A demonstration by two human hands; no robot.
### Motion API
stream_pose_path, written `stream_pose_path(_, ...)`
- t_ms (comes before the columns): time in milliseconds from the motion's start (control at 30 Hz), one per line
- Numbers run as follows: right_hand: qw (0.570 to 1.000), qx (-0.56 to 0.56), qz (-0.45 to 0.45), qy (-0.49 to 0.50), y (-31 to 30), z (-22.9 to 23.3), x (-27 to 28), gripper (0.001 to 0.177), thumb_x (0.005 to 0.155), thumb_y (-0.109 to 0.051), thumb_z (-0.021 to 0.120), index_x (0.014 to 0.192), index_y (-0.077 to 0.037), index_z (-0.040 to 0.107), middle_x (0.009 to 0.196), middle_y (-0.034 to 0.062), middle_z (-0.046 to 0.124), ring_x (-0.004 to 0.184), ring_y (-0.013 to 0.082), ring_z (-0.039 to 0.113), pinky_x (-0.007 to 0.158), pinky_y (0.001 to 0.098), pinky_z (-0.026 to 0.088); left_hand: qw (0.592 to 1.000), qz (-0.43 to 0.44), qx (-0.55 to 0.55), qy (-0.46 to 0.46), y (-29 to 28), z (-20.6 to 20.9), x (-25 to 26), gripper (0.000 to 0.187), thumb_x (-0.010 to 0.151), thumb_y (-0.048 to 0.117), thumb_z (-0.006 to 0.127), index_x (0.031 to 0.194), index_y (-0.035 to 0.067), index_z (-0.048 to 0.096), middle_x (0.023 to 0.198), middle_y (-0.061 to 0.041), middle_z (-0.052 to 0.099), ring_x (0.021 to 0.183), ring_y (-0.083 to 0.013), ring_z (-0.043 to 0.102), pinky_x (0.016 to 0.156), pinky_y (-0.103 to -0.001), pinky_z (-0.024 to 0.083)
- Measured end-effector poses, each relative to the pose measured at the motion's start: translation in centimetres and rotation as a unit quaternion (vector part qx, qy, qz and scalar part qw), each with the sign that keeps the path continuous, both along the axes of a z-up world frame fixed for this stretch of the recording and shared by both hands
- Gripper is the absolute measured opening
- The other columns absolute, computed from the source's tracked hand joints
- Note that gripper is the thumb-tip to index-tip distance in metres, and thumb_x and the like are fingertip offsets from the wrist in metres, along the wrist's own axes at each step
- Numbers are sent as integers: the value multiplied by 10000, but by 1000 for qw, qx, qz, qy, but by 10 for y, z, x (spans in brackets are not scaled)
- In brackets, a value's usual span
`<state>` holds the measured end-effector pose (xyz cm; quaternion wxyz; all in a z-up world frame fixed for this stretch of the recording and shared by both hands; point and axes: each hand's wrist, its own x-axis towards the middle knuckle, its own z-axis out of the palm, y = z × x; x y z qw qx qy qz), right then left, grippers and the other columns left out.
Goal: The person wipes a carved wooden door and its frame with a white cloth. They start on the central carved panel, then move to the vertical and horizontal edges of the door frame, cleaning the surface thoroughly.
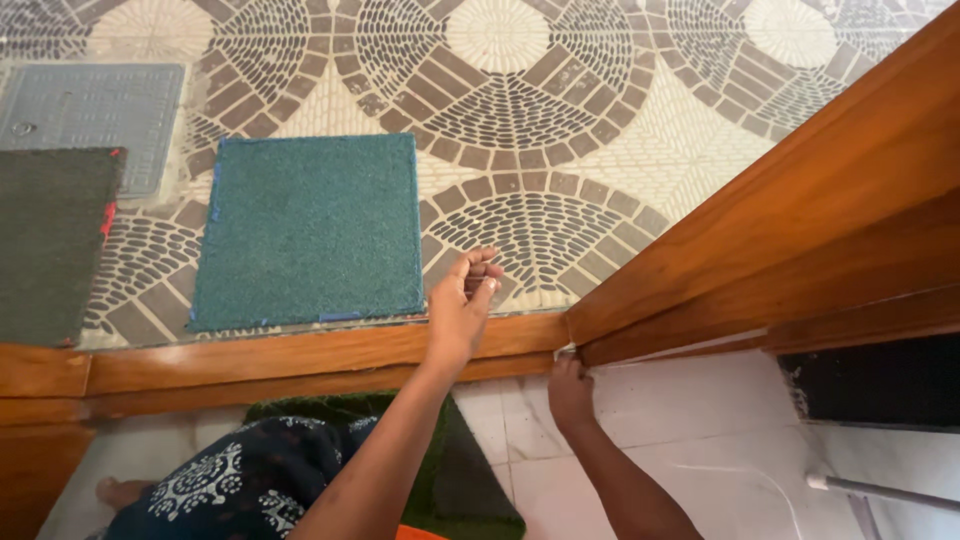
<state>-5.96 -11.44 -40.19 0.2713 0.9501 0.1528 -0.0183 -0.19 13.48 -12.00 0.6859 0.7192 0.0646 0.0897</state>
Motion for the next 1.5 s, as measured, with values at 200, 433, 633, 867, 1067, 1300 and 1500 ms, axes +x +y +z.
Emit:
stream_pose_path(200,970,-147,189,-35,-24,25,-2,564,832,-192,644,1324,80,601,1397,224,532,996,264,580,696,358,533,1000,-9,5,3,0,4,-8,386,929,3,582,1308,58,632,1038,-46,748,896,-109,686,832,-277,573)
stream_pose_path(433,995,11,61,-81,-12,0,8,437,823,-174,668,1196,52,644,1284,141,630,816,228,664,523,345,571,1000,-8,10,6,2,3,-22,381,930,-29,581,1300,42,637,1066,-65,743,904,-119,699,824,-283,585)
stream_pose_path(633,970,179,-136,92,19,2,23,367,942,-224,610,1154,64,691,1005,142,738,911,236,757,689,347,588,999,-34,-2,15,1,7,-27,376,937,-42,569,1299,36,632,1073,-83,734,923,-124,712,851,-282,612)
stream_pose_path(867,983,172,-31,59,6,24,-19,273,933,-181,558,1129,-43,688,1229,163,675,1074,293,652,751,416,578,998,-54,43,-3,-9,2,-30,361,941,-30,611,1294,47,628,1059,-77,750,913,-137,706,840,-287,571)
stream_pose_path(1067,983,-22,167,-78,-34,8,-2,514,844,-220,579,1301,11,612,1464,227,508,925,251,606,648,381,576,994,-86,59,11,-16,-2,-35,373,933,-34,608,1291,67,636,1047,-63,751,919,-123,701,798,-271,540)
stream_pose_path(1300,997,54,46,18,-19,-2,-2,530,898,-141,562,1397,34,534,1490,312,461,889,270,631,625,393,584,997,-65,38,14,-7,-1,-30,383,931,-43,610,1293,78,643,1060,-56,746,898,-114,688,793,-266,554)
stream_pose_path(1500,946,287,-118,91,-2,2,19,400,1012,-200,478,1375,-32,494,1479,272,479,993,384,661,781,482,578,998,-53,30,21,1,-5,-30,402,915,-31,611,1298,87,638,1060,-44,746,890,-112,695,803,-266,565)
